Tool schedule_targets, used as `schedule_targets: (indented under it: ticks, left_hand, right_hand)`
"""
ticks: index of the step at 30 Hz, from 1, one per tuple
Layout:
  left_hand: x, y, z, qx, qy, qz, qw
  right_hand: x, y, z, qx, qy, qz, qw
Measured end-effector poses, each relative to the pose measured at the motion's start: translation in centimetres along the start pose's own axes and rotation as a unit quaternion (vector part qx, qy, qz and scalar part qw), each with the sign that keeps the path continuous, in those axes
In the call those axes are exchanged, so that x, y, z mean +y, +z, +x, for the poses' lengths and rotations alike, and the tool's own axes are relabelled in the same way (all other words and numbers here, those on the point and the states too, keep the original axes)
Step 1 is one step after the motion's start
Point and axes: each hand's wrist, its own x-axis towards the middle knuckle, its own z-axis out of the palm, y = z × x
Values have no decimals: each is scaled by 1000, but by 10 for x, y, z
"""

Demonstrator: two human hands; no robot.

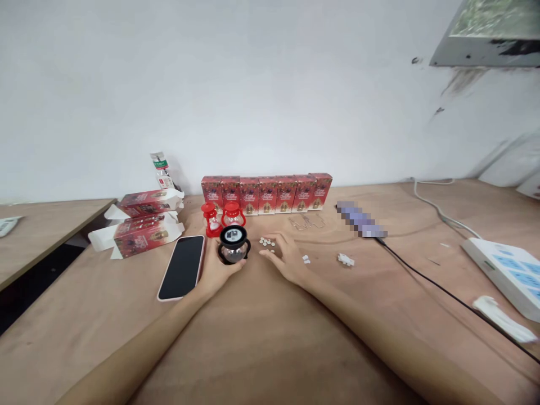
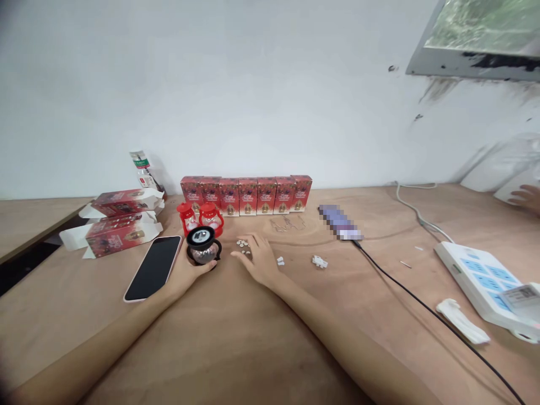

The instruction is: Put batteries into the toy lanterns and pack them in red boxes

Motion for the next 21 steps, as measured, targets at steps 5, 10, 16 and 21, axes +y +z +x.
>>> schedule_targets:
  ticks: [5, 10, 16, 21]
  left_hand:
    - [2, 2, -2, 14, -24, -14, 1000]
    - [4, 5, -10, -3, -5, 5, 1000]
    - [7, 6, -12, -36, 44, 34, 998]
    - [17, 5, -12, -90, 81, 58, 991]
  right_hand:
    - [8, 3, 0, 5, 14, -151, 988]
    - [10, 8, -1, 8, -1, -142, 990]
    - [8, 6, -1, 44, -13, -97, 994]
    - [-22, 1, -10, 194, -35, -1, 980]
